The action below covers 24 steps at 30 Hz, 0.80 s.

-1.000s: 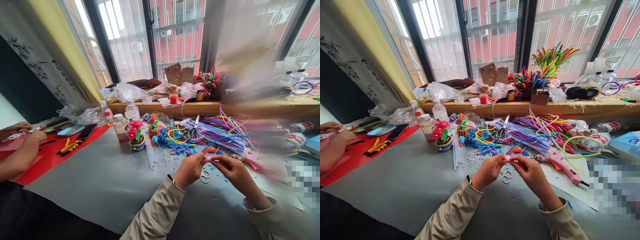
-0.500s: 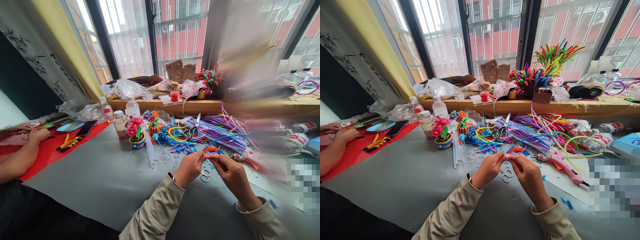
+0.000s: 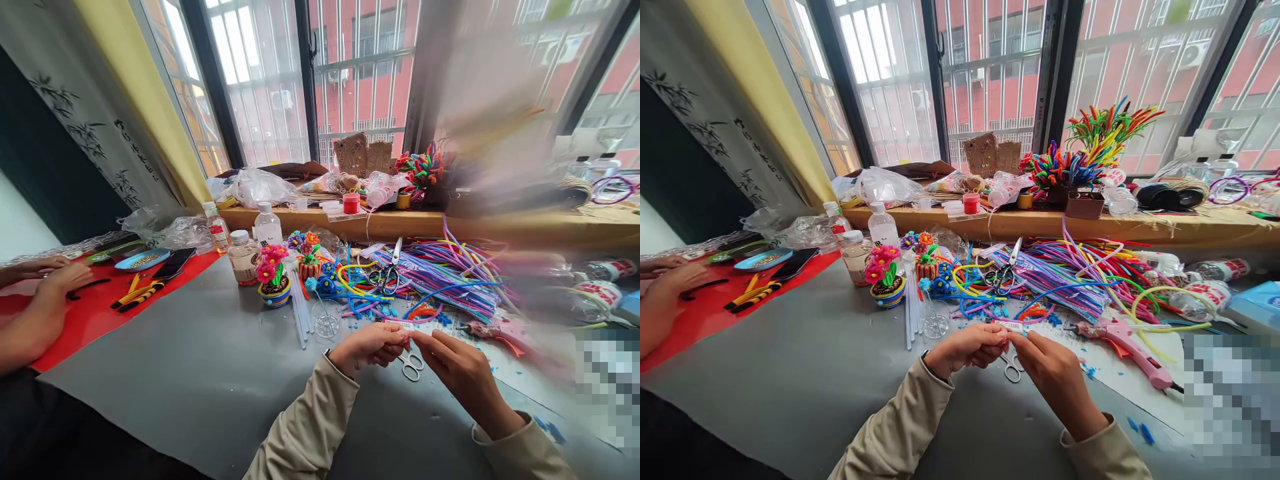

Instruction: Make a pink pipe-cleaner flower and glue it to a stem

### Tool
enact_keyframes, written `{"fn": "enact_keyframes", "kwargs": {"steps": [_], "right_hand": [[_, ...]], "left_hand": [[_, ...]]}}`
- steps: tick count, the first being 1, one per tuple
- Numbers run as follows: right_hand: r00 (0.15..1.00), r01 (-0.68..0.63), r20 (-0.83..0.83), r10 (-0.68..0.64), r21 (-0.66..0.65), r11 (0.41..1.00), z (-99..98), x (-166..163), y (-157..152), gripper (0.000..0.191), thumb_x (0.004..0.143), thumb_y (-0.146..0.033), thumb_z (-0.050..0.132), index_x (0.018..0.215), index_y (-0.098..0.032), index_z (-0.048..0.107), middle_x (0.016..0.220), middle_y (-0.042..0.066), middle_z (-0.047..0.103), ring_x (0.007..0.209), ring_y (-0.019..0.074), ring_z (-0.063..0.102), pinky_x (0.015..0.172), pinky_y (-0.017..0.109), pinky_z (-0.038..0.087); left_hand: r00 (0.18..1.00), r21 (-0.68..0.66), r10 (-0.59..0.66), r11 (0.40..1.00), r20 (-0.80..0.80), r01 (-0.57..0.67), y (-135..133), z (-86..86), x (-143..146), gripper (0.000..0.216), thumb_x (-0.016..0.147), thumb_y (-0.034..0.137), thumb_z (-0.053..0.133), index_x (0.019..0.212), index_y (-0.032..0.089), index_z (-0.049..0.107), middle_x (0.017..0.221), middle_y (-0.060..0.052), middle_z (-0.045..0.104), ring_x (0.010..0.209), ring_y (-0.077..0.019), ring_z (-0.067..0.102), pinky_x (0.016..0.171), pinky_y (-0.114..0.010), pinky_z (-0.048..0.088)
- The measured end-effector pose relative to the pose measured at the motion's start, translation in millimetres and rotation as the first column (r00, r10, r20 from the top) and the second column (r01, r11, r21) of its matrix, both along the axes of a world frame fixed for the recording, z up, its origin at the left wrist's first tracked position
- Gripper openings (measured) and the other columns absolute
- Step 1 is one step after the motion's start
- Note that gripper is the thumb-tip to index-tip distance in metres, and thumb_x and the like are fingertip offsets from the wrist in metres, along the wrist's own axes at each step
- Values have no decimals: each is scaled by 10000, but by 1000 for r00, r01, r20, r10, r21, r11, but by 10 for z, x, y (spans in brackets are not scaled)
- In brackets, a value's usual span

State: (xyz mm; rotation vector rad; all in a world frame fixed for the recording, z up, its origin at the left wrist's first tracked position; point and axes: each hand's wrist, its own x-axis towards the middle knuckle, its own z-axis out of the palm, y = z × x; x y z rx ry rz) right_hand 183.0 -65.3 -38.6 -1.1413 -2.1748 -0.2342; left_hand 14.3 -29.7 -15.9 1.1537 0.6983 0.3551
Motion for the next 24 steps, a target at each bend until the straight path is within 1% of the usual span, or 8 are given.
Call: {"fn": "enact_keyframes", "kwargs": {"steps": [3, 5, 10, 14, 17, 20, 22, 24], "right_hand": [[992, -48, -124, 26, -172, 984, 14, 1, 16, 250, 816, -282, 366, 882, -226, 601, 651, 14, 585, 513, 103, 512, 497, 208, 384], [984, -69, -174, 26, -246, 967, 14, -2, 27, 227, 809, -298, 386, 849, -224, 597, 701, 17, 604, 551, 116, 540, 512, 215, 405], [991, -41, -131, 3, -286, 957, 6, -13, 32, 231, 813, -300, 381, 834, -222, 598, 698, 30, 609, 608, 147, 568, 521, 236, 413], [989, -51, -150, 3, -319, 946, -2, 2, 43, 214, 812, -286, 387, 831, -225, 590, 743, 27, 623, 656, 151, 578, 560, 241, 427], [980, -41, -200, -25, -317, 947, -19, 20, 68, 207, 807, -295, 393, 829, -218, 584, 783, 33, 636, 693, 159, 583, 592, 249, 440], [968, -10, -242, -70, -316, 949, -36, 29, 94, 209, 796, -318, 405, 824, -206, 580, 768, 36, 638, 649, 158, 580, 569, 250, 443], [963, -2, -256, -84, -318, 948, -37, 26, 103, 208, 791, -326, 410, 820, -202, 575, 747, 33, 630, 604, 147, 568, 540, 244, 438], [961, -14, -267, -76, -319, 948, -30, 20, 103, 207, 793, -324, 407, 810, -200, 571, 739, 33, 609, 593, 139, 554, 531, 237, 432]], "left_hand": [[999, 52, 26, 998, -22, -25, -3, -33, 21, 220, 755, 362, 433, 681, 155, 430, 431, 92, 203, 338, -23, 139, 351, -192, 61], [996, 112, 55, 993, -65, -48, -4, -66, 46, 227, 777, 352, 395, 672, 152, 421, 433, 91, 221, 338, -21, 158, 351, -186, 82], [975, 288, 104, 957, -195, -44, 8, -149, 85, 220, 805, 290, 339, 656, 142, 405, 464, 76, 308, 362, -25, 241, 367, -177, 172], [964, 409, 125, 912, -234, -19, 7, -167, 97, 226, 815, 271, 306, 711, 127, 445, 497, 67, 336, 402, -32, 282, 405, -172, 238], [948, 565, 184, 825, -259, -6, -6, -150, 104, 203, 796, 290, 353, 788, 130, 477, 564, 49, 413, 469, -47, 361, 456, -175, 300], [923, 737, 298, 675, -242, -25, -20, -135, 106, 203, 757, 310, 435, 865, 150, 500, 707, 10, 524, 606, -81, 465, 547, -188, 354], [904, 817, 361, 576, -228, -24, -26, -131, 102, 212, 764, 322, 427, 867, 161, 521, 765, -7, 564, 679, -102, 497, 595, -192, 361], [891, 856, 382, 516, -244, 13, -29, -127, 96, 242, 788, 335, 382, 836, 163, 544, 738, -9, 582, 675, -107, 505, 596, -190, 356]]}}
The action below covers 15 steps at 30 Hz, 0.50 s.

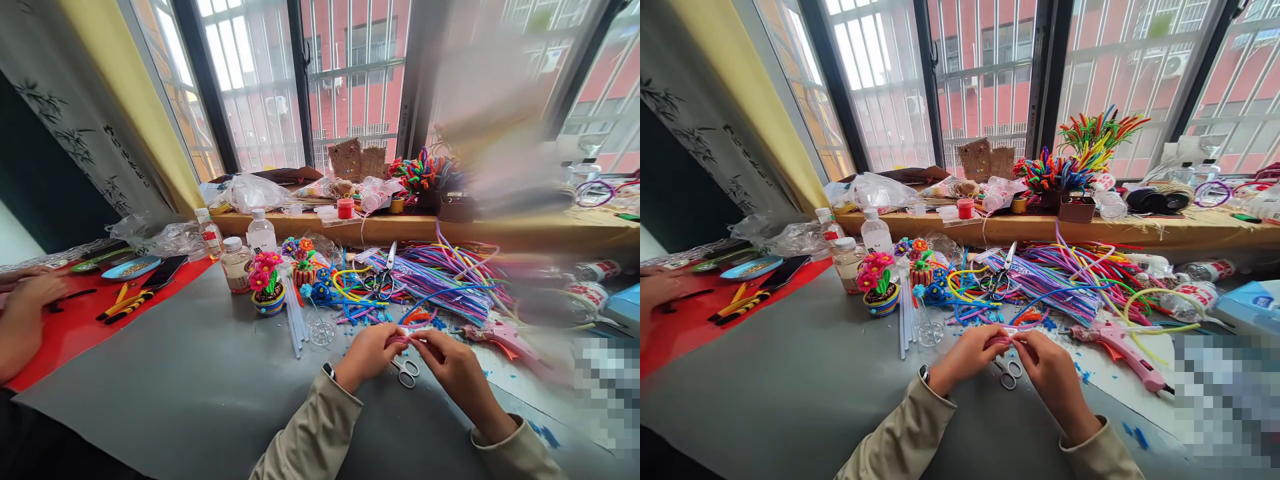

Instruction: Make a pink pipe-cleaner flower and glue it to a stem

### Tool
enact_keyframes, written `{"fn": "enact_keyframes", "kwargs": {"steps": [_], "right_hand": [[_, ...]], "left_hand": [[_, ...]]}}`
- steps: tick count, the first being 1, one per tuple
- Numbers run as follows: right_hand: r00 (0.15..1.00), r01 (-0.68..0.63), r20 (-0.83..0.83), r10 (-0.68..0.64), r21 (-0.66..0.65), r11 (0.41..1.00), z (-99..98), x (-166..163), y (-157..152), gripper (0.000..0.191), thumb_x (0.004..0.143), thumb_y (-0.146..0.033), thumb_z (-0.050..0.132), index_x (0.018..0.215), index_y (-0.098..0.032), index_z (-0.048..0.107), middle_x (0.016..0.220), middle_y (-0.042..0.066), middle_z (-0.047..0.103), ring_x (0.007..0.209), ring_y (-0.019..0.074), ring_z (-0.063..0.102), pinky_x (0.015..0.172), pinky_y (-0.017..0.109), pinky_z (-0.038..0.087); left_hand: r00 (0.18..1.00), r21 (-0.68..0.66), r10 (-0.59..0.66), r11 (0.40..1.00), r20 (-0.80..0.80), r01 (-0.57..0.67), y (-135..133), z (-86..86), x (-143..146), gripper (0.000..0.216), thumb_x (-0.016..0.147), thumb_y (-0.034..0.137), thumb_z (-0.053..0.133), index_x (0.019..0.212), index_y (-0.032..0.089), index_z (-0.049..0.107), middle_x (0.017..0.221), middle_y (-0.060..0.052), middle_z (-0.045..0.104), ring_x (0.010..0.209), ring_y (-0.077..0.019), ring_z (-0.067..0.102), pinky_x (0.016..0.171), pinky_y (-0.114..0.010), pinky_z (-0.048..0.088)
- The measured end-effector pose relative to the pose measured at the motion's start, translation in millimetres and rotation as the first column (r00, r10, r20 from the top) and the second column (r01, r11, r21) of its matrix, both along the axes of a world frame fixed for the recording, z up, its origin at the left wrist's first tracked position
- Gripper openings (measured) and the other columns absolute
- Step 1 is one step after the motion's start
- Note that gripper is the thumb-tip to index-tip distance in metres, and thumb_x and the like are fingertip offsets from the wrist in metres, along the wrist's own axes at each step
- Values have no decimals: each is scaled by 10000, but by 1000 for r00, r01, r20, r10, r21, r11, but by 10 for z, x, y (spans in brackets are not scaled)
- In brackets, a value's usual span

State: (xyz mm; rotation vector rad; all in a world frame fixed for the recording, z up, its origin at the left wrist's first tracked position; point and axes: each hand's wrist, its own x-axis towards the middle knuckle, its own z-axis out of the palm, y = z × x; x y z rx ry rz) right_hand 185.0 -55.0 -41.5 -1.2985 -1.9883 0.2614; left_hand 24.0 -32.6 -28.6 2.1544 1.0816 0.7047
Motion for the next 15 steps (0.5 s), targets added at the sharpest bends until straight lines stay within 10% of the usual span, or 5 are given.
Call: {"fn": "enact_keyframes", "kwargs": {"steps": [15], "right_hand": [[984, -112, -132, 117, 43, 993, 25, -14, -25, 148, 800, -250, 420, 810, -185, 553, 767, 38, 536, 616, 114, 512, 524, 220, 421]], "left_hand": [[975, -251, -51, 962, 217, 106, 20, 69, -16, 296, 760, 338, 418, 774, 115, 612, 551, 12, 505, 517, -66, 432, 502, -167, 329]]}}
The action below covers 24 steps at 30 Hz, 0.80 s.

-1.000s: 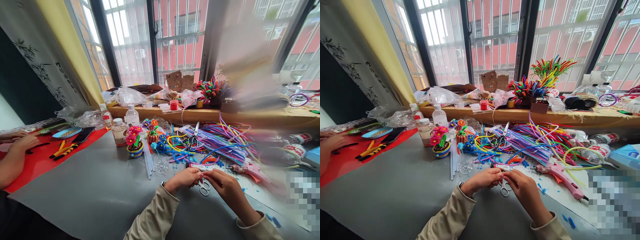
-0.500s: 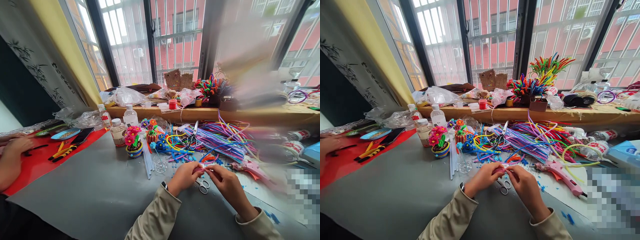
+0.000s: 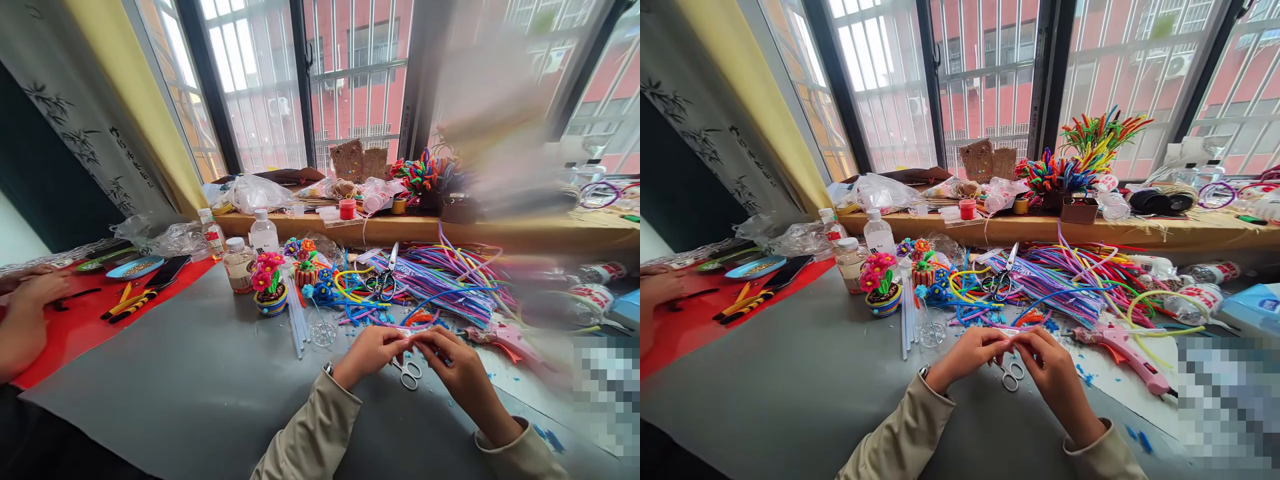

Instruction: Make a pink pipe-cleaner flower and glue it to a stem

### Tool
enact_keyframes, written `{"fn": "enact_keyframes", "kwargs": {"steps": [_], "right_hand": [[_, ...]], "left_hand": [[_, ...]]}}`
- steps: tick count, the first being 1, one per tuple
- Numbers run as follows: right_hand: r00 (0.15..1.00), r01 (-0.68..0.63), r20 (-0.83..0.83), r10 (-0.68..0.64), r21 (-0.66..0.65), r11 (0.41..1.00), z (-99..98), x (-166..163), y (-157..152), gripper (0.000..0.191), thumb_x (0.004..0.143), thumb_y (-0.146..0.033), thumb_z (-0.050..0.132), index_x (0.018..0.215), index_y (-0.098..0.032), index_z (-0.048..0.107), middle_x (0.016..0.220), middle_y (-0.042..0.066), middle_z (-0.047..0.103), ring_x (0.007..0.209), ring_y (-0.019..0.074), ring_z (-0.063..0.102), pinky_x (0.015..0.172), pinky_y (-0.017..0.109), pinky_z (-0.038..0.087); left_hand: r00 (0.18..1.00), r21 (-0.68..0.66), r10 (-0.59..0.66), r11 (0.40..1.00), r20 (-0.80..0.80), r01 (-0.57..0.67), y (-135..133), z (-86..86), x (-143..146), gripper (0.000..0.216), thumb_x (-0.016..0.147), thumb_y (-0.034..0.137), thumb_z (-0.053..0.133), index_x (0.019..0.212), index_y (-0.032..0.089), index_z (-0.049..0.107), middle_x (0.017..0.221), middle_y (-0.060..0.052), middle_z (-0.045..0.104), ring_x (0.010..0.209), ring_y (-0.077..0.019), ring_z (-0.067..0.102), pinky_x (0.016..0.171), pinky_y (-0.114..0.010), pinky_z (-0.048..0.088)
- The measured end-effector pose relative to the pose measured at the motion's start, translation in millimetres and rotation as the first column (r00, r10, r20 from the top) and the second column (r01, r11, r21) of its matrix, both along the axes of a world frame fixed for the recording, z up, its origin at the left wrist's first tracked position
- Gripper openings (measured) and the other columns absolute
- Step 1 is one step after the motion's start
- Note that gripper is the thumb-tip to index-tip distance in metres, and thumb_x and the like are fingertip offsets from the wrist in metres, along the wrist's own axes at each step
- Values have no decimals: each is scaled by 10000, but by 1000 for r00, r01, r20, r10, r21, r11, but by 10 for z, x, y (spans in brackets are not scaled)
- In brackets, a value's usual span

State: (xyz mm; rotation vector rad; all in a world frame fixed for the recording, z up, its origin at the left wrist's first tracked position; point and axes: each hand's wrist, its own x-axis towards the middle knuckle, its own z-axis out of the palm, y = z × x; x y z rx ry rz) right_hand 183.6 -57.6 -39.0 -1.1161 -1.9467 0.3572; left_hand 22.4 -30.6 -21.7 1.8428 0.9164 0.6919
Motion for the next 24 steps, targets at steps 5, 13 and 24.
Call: {"fn": "enact_keyframes", "kwargs": {"steps": [5, 13, 24], "right_hand": [[1000, -22, -14, 23, 54, 998, 20, 3, -26, 135, 800, -221, 422, 850, -189, 544, 785, 41, 532, 600, 106, 516, 537, 218, 442], [999, -33, 16, 30, 241, 970, 25, -16, -48, 154, 794, -153, 434, 908, -217, 517, 821, 33, 546, 751, 128, 541, 643, 220, 441], [997, 59, 49, -64, 97, 993, 1, 11, -3, 164, 815, -241, 396, 918, -211, 520, 877, 46, 576, 777, 145, 552, 663, 248, 451]], "left_hand": [[988, -229, -71, 968, 136, 101, 3, 39, -23, 344, 720, 399, 456, 769, 95, 609, 529, 15, 474, 475, -55, 409, 433, -167, 276], [977, -406, -45, 905, 209, 128, -35, 86, -70, 387, 682, 457, 490, 814, 115, 614, 567, 10, 481, 483, -52, 397, 375, -176, 187], [955, -163, 99, 985, 279, -54, -12, -56, 36, 329, 688, 407, 518, 868, 132, 530, 678, -34, 559, 637, -125, 555, 501, -193, 375]]}}
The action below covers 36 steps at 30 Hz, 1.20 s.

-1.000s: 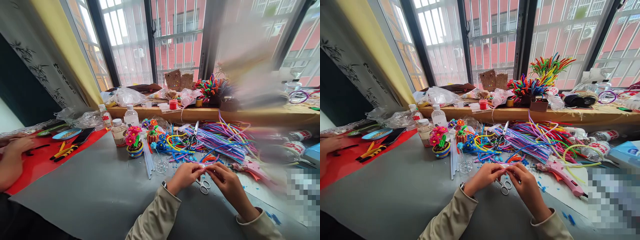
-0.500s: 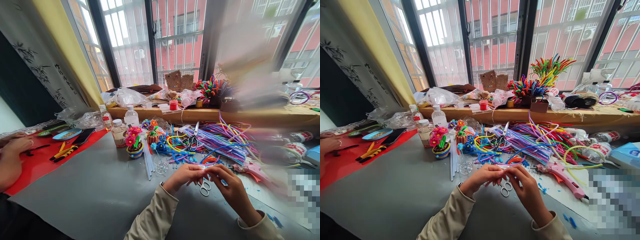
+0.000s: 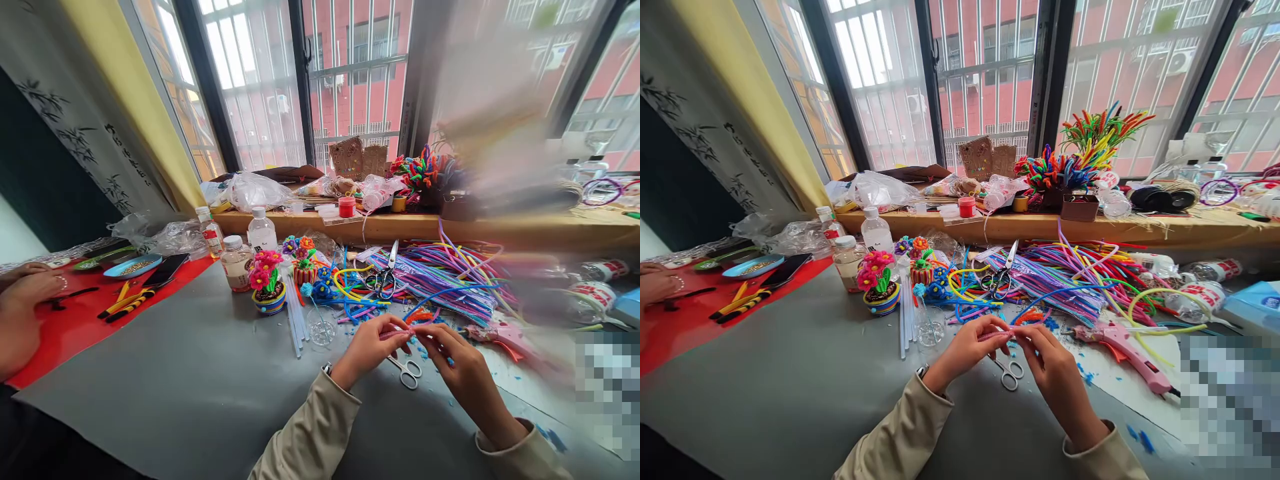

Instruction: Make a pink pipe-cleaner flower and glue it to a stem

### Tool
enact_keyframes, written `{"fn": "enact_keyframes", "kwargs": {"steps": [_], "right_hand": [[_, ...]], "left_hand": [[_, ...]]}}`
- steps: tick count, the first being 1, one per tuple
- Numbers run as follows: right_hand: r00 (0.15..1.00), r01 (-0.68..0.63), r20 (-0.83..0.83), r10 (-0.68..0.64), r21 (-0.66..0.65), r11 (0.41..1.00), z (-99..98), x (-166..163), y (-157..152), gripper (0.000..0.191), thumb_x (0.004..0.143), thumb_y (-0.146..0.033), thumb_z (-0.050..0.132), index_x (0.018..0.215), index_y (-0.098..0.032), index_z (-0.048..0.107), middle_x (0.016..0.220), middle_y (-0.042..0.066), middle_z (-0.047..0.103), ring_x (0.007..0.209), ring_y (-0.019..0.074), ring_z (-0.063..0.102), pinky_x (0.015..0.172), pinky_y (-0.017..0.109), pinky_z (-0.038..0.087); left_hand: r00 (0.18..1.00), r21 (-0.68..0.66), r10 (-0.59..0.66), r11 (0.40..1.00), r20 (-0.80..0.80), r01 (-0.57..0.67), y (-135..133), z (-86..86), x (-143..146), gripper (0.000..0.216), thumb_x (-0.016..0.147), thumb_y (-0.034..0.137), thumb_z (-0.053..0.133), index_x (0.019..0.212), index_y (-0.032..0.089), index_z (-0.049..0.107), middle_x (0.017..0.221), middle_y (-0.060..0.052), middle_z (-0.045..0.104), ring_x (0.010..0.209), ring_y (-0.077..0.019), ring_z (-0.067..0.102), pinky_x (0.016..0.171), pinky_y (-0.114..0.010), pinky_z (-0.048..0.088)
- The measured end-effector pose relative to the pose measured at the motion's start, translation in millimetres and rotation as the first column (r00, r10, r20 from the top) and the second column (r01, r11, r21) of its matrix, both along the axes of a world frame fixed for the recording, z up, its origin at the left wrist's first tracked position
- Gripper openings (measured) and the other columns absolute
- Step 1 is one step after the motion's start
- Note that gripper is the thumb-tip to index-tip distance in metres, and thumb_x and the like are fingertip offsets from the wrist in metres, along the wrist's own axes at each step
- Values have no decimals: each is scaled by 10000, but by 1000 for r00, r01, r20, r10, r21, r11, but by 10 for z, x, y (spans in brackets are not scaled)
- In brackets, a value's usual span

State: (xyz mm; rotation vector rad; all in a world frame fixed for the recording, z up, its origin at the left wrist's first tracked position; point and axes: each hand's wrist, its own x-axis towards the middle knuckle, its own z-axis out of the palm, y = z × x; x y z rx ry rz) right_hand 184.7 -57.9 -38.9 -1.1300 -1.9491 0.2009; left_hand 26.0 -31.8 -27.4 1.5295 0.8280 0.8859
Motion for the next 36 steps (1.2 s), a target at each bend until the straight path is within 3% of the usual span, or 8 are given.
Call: {"fn": "enact_keyframes", "kwargs": {"steps": [4, 8, 11, 15, 21, 24, 30, 36], "right_hand": [[1000, 5, -20, -5, -1, 1000, 41, 4, -9, 178, 812, -257, 396, 909, -210, 538, 874, 46, 589, 780, 153, 556, 670, 257, 448], [998, -8, -67, -1, -131, 991, 86, 14, -20, 199, 802, -303, 412, 892, -199, 556, 850, 44, 606, 707, 144, 565, 586, 235, 456], [996, -8, -89, -12, -228, 974, 115, 38, -19, 236, 791, -338, 420, 886, -187, 576, 827, 52, 624, 684, 150, 574, 549, 230, 463], [995, -14, -97, -13, -275, 961, 133, 88, 0, 270, 777, -365, 432, 850, -183, 617, 800, 51, 643, 736, 171, 584, 593, 231, 474], [995, -57, -99, 20, -395, 917, 158, 134, 19, 319, 757, -414, 443, 856, -191, 648, 719, 31, 656, 638, 159, 579, 542, 218, 465], [986, -116, -156, 51, -446, 887, 183, 141, 12, 316, 745, -418, 463, 855, -194, 656, 734, 34, 661, 688, 171, 585, 589, 226, 469], [967, -215, -231, 110, -497, 841, 195, 160, 15, 296, 734, -408, 491, 865, -201, 657, 797, 48, 665, 774, 195, 588, 669, 262, 472], [980, -178, -162, 116, -448, 876, 201, 144, -1, 296, 740, -419, 475, 838, -208, 658, 774, 46, 666, 711, 181, 593, 618, 255, 474]], "left_hand": [[1000, -26, -23, 999, -9, 23, 1, 19, -9, 347, 684, 425, 516, 844, 119, 540, 653, -35, 560, 626, -125, 557, 500, -195, 388], [998, -18, -44, 999, -47, 43, 6, 20, -14, 361, 700, 423, 499, 882, 115, 547, 697, -47, 583, 658, -132, 565, 516, -199, 402], [985, 158, 29, 987, -168, -2, -11, 42, -25, 326, 714, 402, 495, 879, 134, 582, 789, -63, 606, 733, -143, 563, 606, -223, 423], [931, 459, 185, 888, -316, -21, -47, 95, -39, 253, 748, 358, 471, 847, 188, 628, 818, -42, 617, 767, -132, 542, 700, -226, 399], [909, 647, 269, 762, -317, 0, -68, 115, -36, 215, 771, 330, 454, 853, 243, 633, 833, 0, 640, 788, -115, 542, 744, -231, 346], [902, 677, 293, 736, -317, -1, -73, 115, -36, 211, 769, 336, 457, 841, 253, 638, 835, 11, 645, 779, -115, 545, 735, -242, 330], [891, 658, 271, 752, -365, 41, -82, 135, -47, 197, 767, 327, 466, 842, 267, 638, 860, 9, 647, 811, -126, 539, 759, -259, 311], [888, 644, 258, 763, -381, 55, -77, 124, -49, 192, 773, 293, 463, 849, 270, 638, 862, 12, 645, 808, -132, 536, 774, -265, 307]]}}
